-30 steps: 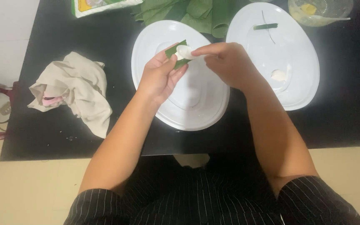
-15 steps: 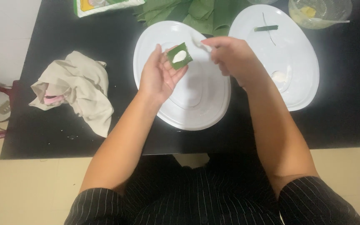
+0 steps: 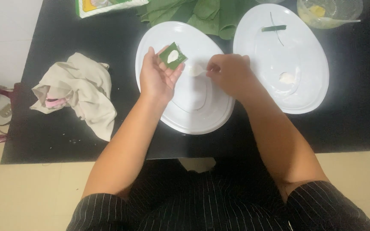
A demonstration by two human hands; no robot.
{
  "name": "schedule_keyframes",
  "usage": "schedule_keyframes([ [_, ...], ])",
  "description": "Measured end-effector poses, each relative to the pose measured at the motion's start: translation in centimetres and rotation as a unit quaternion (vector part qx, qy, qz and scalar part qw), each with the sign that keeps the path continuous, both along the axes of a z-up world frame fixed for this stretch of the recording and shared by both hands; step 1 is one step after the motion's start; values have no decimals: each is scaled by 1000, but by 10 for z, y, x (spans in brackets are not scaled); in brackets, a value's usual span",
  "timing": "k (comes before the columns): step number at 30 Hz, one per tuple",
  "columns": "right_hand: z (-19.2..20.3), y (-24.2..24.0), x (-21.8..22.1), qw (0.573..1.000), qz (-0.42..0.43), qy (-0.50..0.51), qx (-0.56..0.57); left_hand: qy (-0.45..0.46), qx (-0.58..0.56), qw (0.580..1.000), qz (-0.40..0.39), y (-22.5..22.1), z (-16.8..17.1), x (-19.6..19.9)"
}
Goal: Folding green leaves into small pockets and filling them with a white paste using a spoon to create pastries.
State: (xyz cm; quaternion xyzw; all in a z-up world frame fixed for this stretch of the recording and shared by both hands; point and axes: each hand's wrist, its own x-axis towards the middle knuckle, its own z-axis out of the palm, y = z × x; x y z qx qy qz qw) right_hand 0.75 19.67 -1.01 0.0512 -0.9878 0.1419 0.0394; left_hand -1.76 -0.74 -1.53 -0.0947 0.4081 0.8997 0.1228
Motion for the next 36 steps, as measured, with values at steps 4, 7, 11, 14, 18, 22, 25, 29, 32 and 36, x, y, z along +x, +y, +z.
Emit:
schedule_keyframes([
  [4, 4, 0, 3, 1000, 7, 9, -3, -9, 2, 1000, 5, 1, 2, 2],
  [7, 3, 9, 3, 993, 48, 61, -88, -20, 11, 1000, 7, 7, -7, -7],
  [11, -28, 21, -18, 993, 46, 93, -61, -45, 15, 999, 17, 11, 1, -5],
  [14, -41, 20, -23, 999, 19, 41, -3, -65, 7, 998, 21, 14, 12, 2],
  [18, -10, 20, -10, 997, -9, 65, 45, -67, -11, 998, 20, 15, 16, 7],
  [22, 43, 86, 10, 933, -87, 336, -95, -65, -9, 998, 24, 16, 13, 4],
  [25, 95, 162, 40, 926, -204, 264, -178, -76, 67, 994, 37, 13, 6, 4],
  [29, 107, 243, 34, 929, -325, 148, -99, -58, 99, 993, 25, 17, 10, 4],
  [32, 107, 259, 24, 924, -349, 25, -151, -75, 55, 995, 26, 27, 19, 8],
  [36, 43, 291, -6, 906, -309, 96, -274, -84, 30, 996, 17, 33, 29, 14],
])
